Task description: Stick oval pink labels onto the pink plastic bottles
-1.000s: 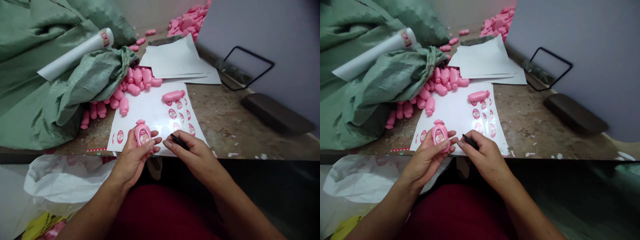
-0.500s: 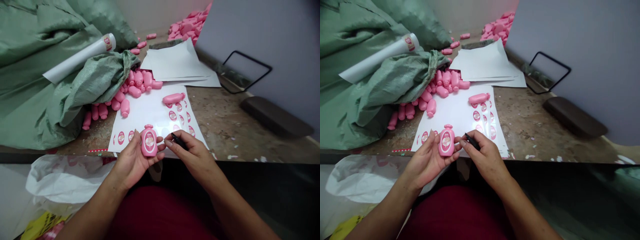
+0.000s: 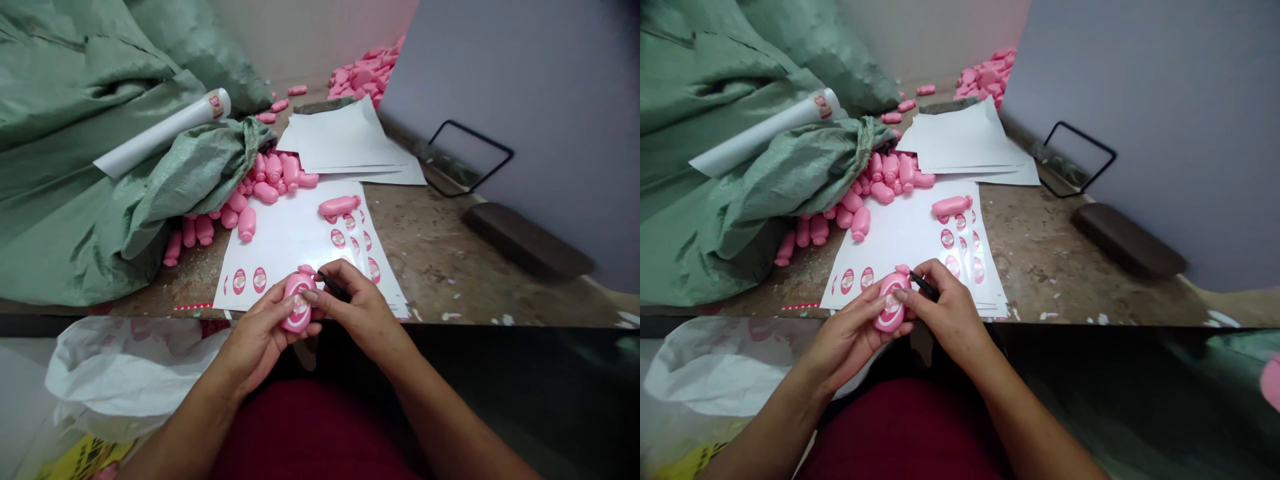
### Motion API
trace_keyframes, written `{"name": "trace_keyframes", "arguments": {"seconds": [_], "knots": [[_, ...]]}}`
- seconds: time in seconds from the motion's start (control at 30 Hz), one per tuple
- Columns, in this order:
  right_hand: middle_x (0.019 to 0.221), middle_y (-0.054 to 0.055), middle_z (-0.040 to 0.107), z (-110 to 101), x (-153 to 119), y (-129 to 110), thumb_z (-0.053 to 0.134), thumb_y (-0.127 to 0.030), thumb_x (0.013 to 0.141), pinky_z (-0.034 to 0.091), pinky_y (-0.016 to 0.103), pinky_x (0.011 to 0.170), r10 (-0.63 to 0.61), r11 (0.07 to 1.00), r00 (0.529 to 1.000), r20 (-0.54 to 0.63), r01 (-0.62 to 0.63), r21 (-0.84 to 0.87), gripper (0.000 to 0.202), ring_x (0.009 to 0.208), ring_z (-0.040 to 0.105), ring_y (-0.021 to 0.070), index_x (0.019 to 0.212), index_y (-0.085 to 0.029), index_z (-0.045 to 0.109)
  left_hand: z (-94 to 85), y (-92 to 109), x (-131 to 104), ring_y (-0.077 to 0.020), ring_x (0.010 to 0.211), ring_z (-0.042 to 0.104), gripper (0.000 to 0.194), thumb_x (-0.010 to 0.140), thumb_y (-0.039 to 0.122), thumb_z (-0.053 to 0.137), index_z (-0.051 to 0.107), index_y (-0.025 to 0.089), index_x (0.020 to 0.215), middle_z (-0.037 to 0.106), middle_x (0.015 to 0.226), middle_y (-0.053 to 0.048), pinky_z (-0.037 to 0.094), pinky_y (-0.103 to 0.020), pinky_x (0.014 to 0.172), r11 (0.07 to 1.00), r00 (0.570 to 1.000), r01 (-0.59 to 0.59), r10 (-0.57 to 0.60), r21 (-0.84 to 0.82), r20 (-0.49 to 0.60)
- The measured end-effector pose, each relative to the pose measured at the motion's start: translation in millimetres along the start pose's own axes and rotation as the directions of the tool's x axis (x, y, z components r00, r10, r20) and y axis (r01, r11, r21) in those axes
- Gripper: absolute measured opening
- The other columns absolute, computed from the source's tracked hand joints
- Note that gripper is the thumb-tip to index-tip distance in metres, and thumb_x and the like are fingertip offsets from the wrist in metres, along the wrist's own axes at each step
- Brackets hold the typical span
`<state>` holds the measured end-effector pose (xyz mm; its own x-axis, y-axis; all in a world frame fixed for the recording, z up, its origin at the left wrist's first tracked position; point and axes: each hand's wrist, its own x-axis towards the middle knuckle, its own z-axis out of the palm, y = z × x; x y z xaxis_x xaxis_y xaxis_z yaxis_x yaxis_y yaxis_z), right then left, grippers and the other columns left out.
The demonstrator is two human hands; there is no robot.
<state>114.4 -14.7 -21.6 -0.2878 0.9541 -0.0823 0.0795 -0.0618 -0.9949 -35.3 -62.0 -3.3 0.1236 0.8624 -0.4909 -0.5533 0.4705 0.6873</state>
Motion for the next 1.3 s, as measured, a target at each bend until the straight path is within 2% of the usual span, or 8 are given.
{"name": "trace_keyframes", "arguments": {"seconds": [0.2, 0.33, 0.5, 0.77, 0.93, 1.13, 1.23, 1.3], "knots": [[0.072, -0.002, 0.058, -12, 2, -5, 0.068, -0.042, 0.081, 0.044, 0.029, 0.066, -0.039, 0.995, 0.999, -0.018, 0.037, -0.088, 0.022, 0.069, 0.053, 0.0151, 0.078, -0.021, 0.062, -24.9, 23, -22, -0.0229, 0.096, 0.072, 0.046, 0.085, 0.039, 0.072, 0.069, 0.026, 0.129, 0.071, 0.121, -0.012, 0.059, -0.029, 0.079, 0.909, 1.000, 0.010, -0.010, 0.417, -0.002], [0.071, -0.001, 0.059, -24, 5, -4, 0.066, -0.042, 0.081, 0.045, 0.030, 0.066, -0.058, 0.989, 0.994, -0.095, 0.045, -0.139, 0.020, 0.069, 0.055, 0.0169, 0.077, -0.023, 0.063, -82.1, 59, -62, -0.0299, 0.124, 0.062, 0.041, 0.083, 0.046, 0.072, 0.073, 0.037, 0.123, 0.070, 0.133, -0.004, 0.050, -0.039, 0.103, 0.439, 0.994, 0.063, 0.050, 0.896, -0.094], [0.075, 0.001, 0.066, -30, 9, 7, 0.065, -0.046, 0.083, 0.050, 0.033, 0.069, -0.102, 0.976, 0.986, -0.132, 0.074, -0.203, 0.022, 0.072, 0.062, 0.0203, 0.079, -0.024, 0.065, -117.5, 86, -81, -0.0340, 0.107, 0.070, 0.033, 0.075, 0.051, 0.074, 0.081, 0.033, 0.102, 0.079, 0.113, -0.005, 0.052, -0.041, 0.094, -0.002, 0.942, 0.157, 0.301, 0.988, -0.149], [0.075, 0.002, 0.071, -21, 11, 17, 0.062, -0.042, 0.086, 0.049, 0.031, 0.063, -0.148, 0.917, 0.986, -0.079, 0.107, -0.385, 0.018, 0.068, 0.065, 0.0206, 0.083, -0.024, 0.064, -85.6, 118, 58, -0.0333, 0.128, 0.051, 0.048, 0.087, 0.011, 0.043, 0.072, 0.028, 0.122, 0.059, 0.144, -0.011, 0.036, -0.051, 0.109, -0.401, 0.796, -0.158, 0.489, 0.902, 0.357], [0.078, 0.002, 0.071, -20, 9, 14, 0.061, -0.042, 0.087, 0.049, 0.031, 0.066, -0.109, 0.923, 0.991, -0.076, 0.072, -0.377, 0.019, 0.071, 0.064, 0.0199, 0.085, -0.023, 0.063, -84.6, 131, 121, -0.0352, 0.131, 0.047, 0.040, 0.080, 0.010, 0.053, 0.075, 0.027, 0.108, 0.061, 0.142, -0.009, 0.028, -0.056, 0.114, -0.342, 0.821, -0.319, 0.367, 0.884, 0.438], [0.078, 0.002, 0.068, -31, 12, 15, 0.057, -0.049, 0.089, 0.047, 0.030, 0.064, -0.103, 0.916, 0.994, -0.049, 0.076, -0.394, 0.026, 0.073, 0.062, 0.0200, 0.088, -0.024, 0.064, -84.6, 125, 116, -0.0309, 0.127, 0.053, 0.043, 0.081, 0.025, 0.063, 0.062, 0.018, 0.123, 0.063, 0.135, -0.014, 0.034, -0.043, 0.114, -0.151, 0.756, -0.392, 0.509, 0.907, 0.412], [0.074, 0.001, 0.064, -45, 17, 19, 0.048, -0.051, 0.095, 0.046, 0.031, 0.064, -0.103, 0.902, 0.991, -0.087, 0.057, -0.429, 0.032, 0.070, 0.059, 0.0195, 0.089, -0.024, 0.065, -72.0, 104, 97, -0.0279, 0.124, 0.057, 0.042, 0.081, 0.038, 0.071, 0.060, 0.021, 0.117, 0.066, 0.126, -0.011, 0.044, -0.041, 0.107, 0.385, 0.730, -0.509, 0.666, 0.770, 0.150], [0.072, 0.001, 0.062, -54, 20, 20, 0.046, -0.052, 0.097, 0.044, 0.031, 0.063, -0.104, 0.889, 0.985, -0.136, 0.030, -0.457, 0.034, 0.068, 0.058, 0.0197, 0.088, -0.024, 0.064, -59.7, 89, 82, -0.0283, 0.118, 0.062, 0.035, 0.079, 0.043, 0.073, 0.062, 0.021, 0.104, 0.070, 0.113, -0.009, 0.050, -0.045, 0.100, 0.756, 0.813, -0.513, 0.579, 0.406, -0.052]]}}
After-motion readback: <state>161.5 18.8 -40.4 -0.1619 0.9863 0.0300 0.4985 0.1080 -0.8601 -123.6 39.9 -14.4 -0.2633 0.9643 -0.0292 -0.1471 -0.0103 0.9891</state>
